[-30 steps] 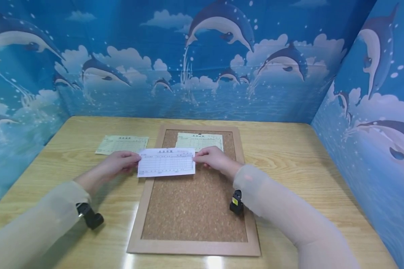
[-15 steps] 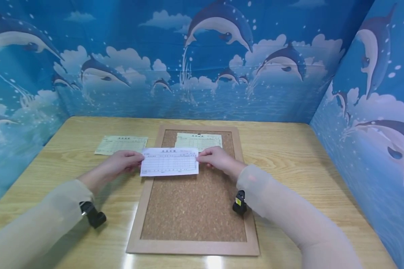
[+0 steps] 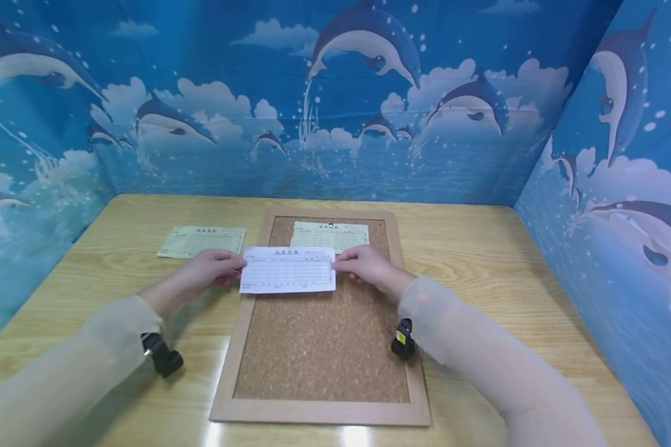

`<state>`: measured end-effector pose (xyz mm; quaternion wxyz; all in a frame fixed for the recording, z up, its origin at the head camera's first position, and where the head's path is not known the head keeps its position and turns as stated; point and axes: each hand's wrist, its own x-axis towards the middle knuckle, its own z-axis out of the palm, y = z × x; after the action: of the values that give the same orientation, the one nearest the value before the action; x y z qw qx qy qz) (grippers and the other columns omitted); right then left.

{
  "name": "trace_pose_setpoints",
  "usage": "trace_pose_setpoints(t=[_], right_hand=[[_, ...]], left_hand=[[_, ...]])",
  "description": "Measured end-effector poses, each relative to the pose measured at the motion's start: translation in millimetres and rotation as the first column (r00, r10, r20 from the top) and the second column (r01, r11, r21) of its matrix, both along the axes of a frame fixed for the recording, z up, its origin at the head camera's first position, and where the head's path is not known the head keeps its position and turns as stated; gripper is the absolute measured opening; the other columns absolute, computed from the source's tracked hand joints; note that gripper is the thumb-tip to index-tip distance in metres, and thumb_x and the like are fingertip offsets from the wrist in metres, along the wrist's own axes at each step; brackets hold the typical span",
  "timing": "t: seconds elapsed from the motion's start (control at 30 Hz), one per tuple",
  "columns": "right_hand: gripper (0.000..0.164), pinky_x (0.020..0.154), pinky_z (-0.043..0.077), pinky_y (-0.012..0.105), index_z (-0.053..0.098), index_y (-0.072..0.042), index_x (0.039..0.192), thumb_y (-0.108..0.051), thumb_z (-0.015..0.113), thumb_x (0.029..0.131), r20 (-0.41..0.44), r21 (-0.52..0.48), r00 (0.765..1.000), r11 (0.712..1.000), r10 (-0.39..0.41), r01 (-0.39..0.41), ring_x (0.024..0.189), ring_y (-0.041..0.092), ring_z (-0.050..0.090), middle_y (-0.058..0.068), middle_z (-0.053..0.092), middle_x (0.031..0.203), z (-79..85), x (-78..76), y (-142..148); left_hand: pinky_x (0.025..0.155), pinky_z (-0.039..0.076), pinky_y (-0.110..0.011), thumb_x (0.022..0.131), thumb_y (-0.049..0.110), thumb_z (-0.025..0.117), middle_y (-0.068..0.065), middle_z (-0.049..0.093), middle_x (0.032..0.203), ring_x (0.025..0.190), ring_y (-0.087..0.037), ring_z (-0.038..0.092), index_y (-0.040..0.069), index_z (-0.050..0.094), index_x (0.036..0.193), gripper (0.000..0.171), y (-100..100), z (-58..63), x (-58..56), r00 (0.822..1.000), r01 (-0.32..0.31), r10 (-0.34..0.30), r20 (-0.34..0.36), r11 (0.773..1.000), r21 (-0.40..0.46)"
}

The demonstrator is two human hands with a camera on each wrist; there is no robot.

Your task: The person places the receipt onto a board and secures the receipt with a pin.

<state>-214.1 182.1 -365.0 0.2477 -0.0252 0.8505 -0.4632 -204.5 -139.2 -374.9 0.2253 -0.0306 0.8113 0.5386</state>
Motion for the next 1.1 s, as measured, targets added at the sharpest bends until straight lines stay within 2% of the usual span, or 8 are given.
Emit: trace_pose_setpoints(t=[0.13,0.4,0.63,0.9,1.1], right_hand=[[0.025,0.056,0.038,0.026,0.067,-0.004,0.107,-0.023,0.063,0.090,0.001,0.006,1.000,1.000,-0.006,0.006,0.058,0.011,0.044,0.004,0.056,0.074,-0.6,0.7,2.1],[0.026,0.055,0.037,0.025,0.067,-0.003,0.107,-0.022,0.062,0.091,-0.003,0.015,1.000,1.000,0.004,-0.004,0.057,0.011,0.043,0.001,0.050,0.063,-3.6,-0.6,9.2],[0.027,0.053,0.036,0.024,0.065,0.001,0.109,-0.020,0.062,0.091,-0.004,-0.009,1.000,1.000,-0.005,0.005,0.056,0.010,0.042,0.000,0.049,0.062,-6.0,-1.1,16.7],[0.027,0.056,0.037,0.026,0.066,-0.002,0.106,-0.023,0.062,0.091,-0.012,0.001,1.000,1.000,-0.013,0.013,0.058,0.011,0.042,0.000,0.048,0.064,-2.9,-1.4,22.6],[0.026,0.055,0.036,0.026,0.065,-0.002,0.105,-0.023,0.061,0.092,-0.029,0.003,1.000,1.000,-0.009,0.010,0.055,0.011,0.040,-0.002,0.045,0.060,-0.1,-2.6,27.9]], left_hand=[[0.063,0.045,-0.024,0.095,0.021,0.055,0.000,0.064,0.082,0.073,-0.010,0.056,-0.005,0.060,0.113,0.032,2.2,-1.1,-1.0,1.000,0.008,-0.008,-0.006,1.000,0.001],[0.064,0.045,-0.024,0.093,0.023,0.057,-0.001,0.064,0.083,0.074,-0.010,0.057,-0.003,0.062,0.111,0.032,8.4,-0.7,-2.7,1.000,0.011,-0.011,0.004,1.000,-0.016],[0.061,0.043,-0.023,0.092,0.024,0.059,0.000,0.065,0.078,0.067,-0.010,0.054,-0.002,0.064,0.109,0.031,15.4,0.5,-7.3,1.000,0.016,-0.016,-0.006,0.999,-0.038],[0.057,0.042,-0.022,0.093,0.021,0.059,-0.001,0.064,0.073,0.061,-0.010,0.050,-0.003,0.064,0.107,0.029,22.5,1.8,-11.0,1.000,0.022,-0.023,-0.017,0.999,-0.037],[0.058,0.042,-0.022,0.092,0.022,0.059,-0.001,0.064,0.072,0.063,-0.010,0.053,-0.001,0.065,0.103,0.026,28.3,-0.1,-13.9,1.000,0.026,-0.026,-0.016,0.999,-0.026]])
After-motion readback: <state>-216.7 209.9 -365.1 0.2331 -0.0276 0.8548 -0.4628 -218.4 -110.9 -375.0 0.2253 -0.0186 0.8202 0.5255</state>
